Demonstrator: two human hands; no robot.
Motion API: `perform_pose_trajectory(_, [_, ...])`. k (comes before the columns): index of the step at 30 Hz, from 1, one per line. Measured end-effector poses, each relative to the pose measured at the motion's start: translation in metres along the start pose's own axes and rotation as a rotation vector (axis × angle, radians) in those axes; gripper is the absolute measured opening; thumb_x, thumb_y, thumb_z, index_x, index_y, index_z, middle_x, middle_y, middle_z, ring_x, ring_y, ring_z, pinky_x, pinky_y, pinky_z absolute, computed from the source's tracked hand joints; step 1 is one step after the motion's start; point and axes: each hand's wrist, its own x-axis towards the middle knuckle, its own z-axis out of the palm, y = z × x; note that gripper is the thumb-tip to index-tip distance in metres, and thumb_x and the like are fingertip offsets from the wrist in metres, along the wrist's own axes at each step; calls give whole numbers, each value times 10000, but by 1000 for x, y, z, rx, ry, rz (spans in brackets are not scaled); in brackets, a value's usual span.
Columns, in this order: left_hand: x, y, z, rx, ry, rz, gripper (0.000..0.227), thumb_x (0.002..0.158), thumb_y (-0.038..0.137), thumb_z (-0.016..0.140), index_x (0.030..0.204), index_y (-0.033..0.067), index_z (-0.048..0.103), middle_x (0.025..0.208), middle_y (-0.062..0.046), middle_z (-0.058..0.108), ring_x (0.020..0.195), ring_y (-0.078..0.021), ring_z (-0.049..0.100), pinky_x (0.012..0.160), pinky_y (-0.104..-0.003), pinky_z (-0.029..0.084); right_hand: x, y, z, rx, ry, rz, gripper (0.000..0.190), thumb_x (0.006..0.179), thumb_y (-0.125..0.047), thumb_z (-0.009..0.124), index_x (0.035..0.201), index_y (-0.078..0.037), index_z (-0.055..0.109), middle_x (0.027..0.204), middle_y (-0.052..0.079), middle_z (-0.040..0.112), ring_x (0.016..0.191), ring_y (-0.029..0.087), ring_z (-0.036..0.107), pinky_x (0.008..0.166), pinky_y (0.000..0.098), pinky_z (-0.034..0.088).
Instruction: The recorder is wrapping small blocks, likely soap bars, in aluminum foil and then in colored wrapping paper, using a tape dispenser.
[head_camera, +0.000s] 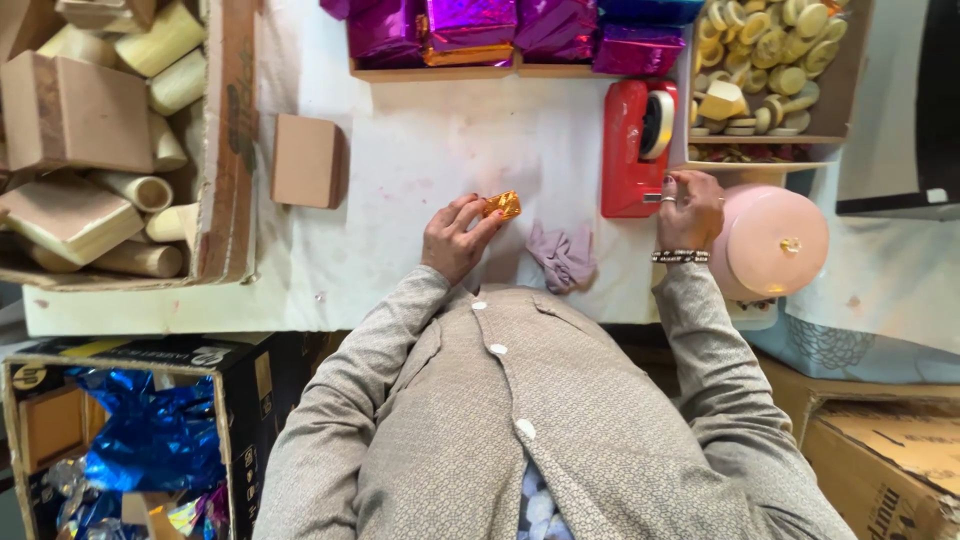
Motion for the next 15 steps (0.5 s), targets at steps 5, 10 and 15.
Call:
perform_pose_trajectory(5, [-2, 0, 1, 17, -19, -8, 199, 921, 200, 771, 1120, 186, 757, 1147, -53, 691, 1158, -261, 661, 866, -427, 587, -8, 38, 27, 184, -261, 438, 198, 1034, -252, 721, 1095, -66, 748, 1084, 115, 705, 977, 268, 680, 879, 388, 527])
perform_pose_trajectory(10, [-2, -1, 2, 28, -39, -16, 202, 921, 205, 766, 1123, 195, 759, 1146, -52, 692, 1151, -264, 663, 849, -430, 586, -7, 47, 37, 296, -371, 560, 250, 987, -275, 730, 1081, -44, 744, 1096, 101, 705, 989, 209, 684, 893, 351, 533])
perform_pose_trajectory(15, [-3, -2, 3, 38, -36, -8, 198, 930, 205, 762, 1128, 199, 759, 1149, -51, 690, 1155, -260, 662, 867, -426, 589, -9, 75, 61, 498, -362, 591, 192, 904, -146, 812, 967, 24, 751, 1098, 87, 669, 948, 172, 672, 847, 299, 553])
